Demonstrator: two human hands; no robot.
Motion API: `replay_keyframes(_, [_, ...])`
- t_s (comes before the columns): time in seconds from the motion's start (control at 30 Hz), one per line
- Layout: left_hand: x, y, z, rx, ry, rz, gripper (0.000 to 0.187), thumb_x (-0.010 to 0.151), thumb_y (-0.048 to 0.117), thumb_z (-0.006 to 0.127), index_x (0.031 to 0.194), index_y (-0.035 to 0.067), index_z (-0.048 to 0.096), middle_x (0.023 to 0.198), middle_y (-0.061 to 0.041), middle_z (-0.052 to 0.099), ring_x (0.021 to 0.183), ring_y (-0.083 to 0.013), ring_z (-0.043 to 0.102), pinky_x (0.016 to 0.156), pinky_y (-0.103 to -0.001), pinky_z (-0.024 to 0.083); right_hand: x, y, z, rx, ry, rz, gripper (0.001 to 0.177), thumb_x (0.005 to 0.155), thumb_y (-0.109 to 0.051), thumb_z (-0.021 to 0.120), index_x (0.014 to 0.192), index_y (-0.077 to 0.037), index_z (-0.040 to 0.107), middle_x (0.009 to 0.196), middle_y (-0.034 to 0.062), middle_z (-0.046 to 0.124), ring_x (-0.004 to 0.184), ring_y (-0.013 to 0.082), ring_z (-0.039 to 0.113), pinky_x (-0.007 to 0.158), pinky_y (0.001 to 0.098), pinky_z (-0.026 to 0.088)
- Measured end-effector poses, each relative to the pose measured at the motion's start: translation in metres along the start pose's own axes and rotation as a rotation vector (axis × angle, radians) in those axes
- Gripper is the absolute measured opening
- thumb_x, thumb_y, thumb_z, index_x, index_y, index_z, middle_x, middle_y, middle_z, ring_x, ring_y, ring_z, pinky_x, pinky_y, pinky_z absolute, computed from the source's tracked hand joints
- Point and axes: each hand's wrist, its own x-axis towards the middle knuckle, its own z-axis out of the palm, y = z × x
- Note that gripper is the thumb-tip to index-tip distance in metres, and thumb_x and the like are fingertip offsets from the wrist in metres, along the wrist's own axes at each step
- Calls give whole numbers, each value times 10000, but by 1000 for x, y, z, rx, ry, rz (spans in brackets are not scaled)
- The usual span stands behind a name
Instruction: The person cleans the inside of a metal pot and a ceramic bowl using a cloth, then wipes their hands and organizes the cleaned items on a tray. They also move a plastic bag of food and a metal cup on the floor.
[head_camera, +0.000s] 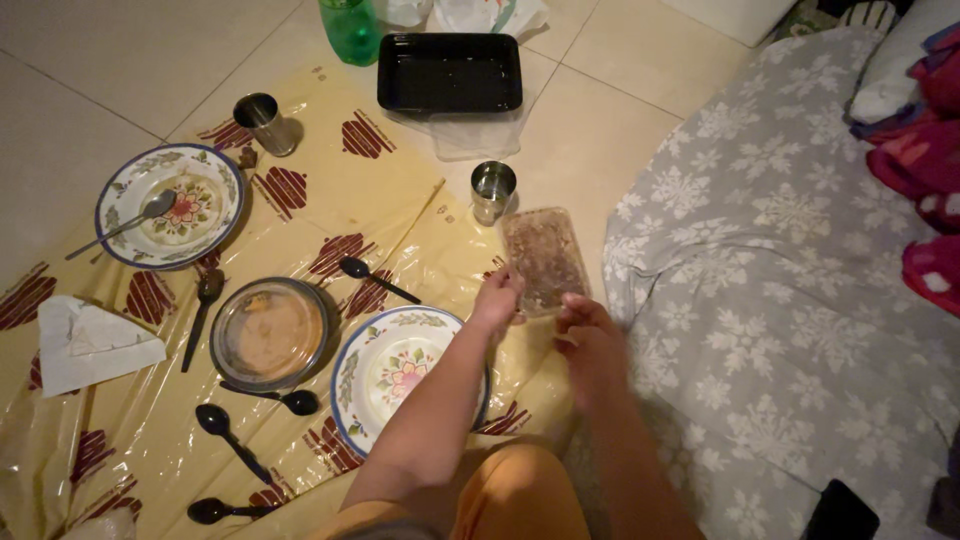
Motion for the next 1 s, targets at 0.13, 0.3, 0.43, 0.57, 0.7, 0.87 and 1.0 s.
replay_keyframes(0.13, [-4,7,19,-235,-168,-77,626,978,288,583,1578,305,407,1468,-28,545,1282,-301,569,899,-539,557,-1,1,13,24,-50,-41,439,772,-4,533,1187,-92,651,980,11,621,908,156,591,779,339,509])
replay_keyframes(0.3, [6,5,21,-206,-350,-111,608,1004,262,578,1576,273,372,1420,-34,604,1239,-267,574,821,-450,504,14,-1,29,29,-62,-34,438,772,7,523,1184,-98,629,981,9,614,911,159,597,773,342,513])
replay_keyframes(0.43, [16,3,-19,-328,-225,21,483,981,107,598,1461,55,580,947,-120,647,766,-231,609,607,-378,527,24,-1,53,-7,-89,-54,408,806,-28,541,1201,-82,627,972,26,610,896,162,603,778,341,522])
replay_keyframes(0.57, [23,23,-95,-405,-70,108,467,912,85,567,1377,97,606,842,-66,629,641,-167,549,505,-340,425,39,-2,89,0,-186,-70,349,879,-62,588,1227,-54,605,983,26,600,901,127,596,763,298,519])
replay_keyframes(0.7, [19,48,-160,-148,141,72,411,959,244,638,1347,109,627,960,-21,681,786,-134,634,618,-305,538,60,12,120,-267,-182,-74,385,835,21,613,1213,-43,589,962,26,586,794,127,562,640,260,473])
replay_keyframes(0.87, [12,52,-213,-134,219,104,440,944,246,667,1346,74,614,975,3,706,820,-121,658,634,-305,529,91,50,141,-165,-315,-42,362,875,-11,589,1235,-41,607,980,24,587,855,93,541,702,232,483])
replay_keyframes(1.0, [0,37,-231,-41,265,262,392,982,213,656,1323,19,650,961,-99,711,802,-204,615,679,-356,484,103,75,151,-196,-215,100,339,884,-177,624,1213,-96,616,989,-3,605,886,105,558,738,277,482])
